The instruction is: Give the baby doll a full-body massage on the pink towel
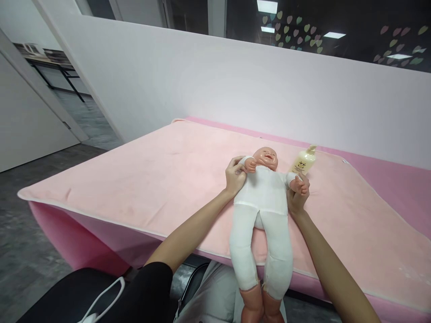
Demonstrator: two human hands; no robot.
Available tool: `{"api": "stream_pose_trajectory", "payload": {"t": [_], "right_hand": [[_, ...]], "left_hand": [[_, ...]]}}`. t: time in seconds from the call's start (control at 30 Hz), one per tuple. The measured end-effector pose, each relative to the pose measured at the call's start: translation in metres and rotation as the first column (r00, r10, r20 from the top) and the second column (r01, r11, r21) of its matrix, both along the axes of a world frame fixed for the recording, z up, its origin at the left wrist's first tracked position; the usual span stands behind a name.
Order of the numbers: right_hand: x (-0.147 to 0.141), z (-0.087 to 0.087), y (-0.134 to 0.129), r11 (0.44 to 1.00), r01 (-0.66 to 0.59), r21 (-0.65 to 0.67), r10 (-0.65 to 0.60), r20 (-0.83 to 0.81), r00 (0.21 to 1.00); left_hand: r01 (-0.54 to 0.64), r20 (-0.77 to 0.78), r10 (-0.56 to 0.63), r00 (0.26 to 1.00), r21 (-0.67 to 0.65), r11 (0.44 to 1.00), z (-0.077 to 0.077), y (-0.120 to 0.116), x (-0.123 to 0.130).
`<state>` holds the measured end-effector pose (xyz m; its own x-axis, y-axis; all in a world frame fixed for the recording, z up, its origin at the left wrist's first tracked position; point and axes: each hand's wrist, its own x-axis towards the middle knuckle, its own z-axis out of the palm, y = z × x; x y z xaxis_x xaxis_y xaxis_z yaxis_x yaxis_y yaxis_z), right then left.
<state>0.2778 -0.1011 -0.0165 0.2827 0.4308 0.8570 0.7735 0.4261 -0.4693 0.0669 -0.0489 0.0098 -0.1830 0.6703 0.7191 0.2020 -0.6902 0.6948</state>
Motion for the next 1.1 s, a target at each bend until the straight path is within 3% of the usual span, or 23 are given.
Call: {"api": "stream_pose_trajectory", "payload": {"t": [0.17, 0.4, 0.6, 0.83, 0.93, 1.1], "right_hand": [[-0.003, 0.007, 0.002, 0.988, -0.011, -0.155, 0.011, -0.003, 1.0], [-0.004, 0.006, 0.003, 0.944, 0.113, -0.311, -0.114, 0.016, 0.993], [-0.003, 0.016, 0.002, 0.8, 0.115, -0.589, -0.085, 0.078, 0.993], [0.0, 0.022, 0.0, 0.695, 0.08, -0.714, -0.047, 0.067, 0.997], [0.003, 0.018, 0.002, 0.72, 0.072, -0.69, -0.042, 0.061, 0.997], [0.004, 0.01, 0.007, 0.868, 0.102, -0.486, -0.096, 0.037, 0.995]], "left_hand": [[0.02, -0.018, -0.021, 1.0, -0.061, 0.998, -0.003, 0.005, 0.0], [0.048, -0.144, -0.087, 0.986, -0.254, 0.966, -0.012, 0.014, -0.005], [0.03, -0.286, -0.201, 0.937, -0.507, 0.862, -0.012, 0.019, -0.012], [0.042, -0.318, -0.241, 0.917, -0.522, 0.852, -0.008, 0.018, -0.013], [0.041, -0.311, -0.23, 0.922, -0.512, 0.858, -0.009, 0.018, -0.013], [0.018, -0.237, -0.107, 0.966, -0.349, 0.937, -0.008, 0.017, -0.011]]}}
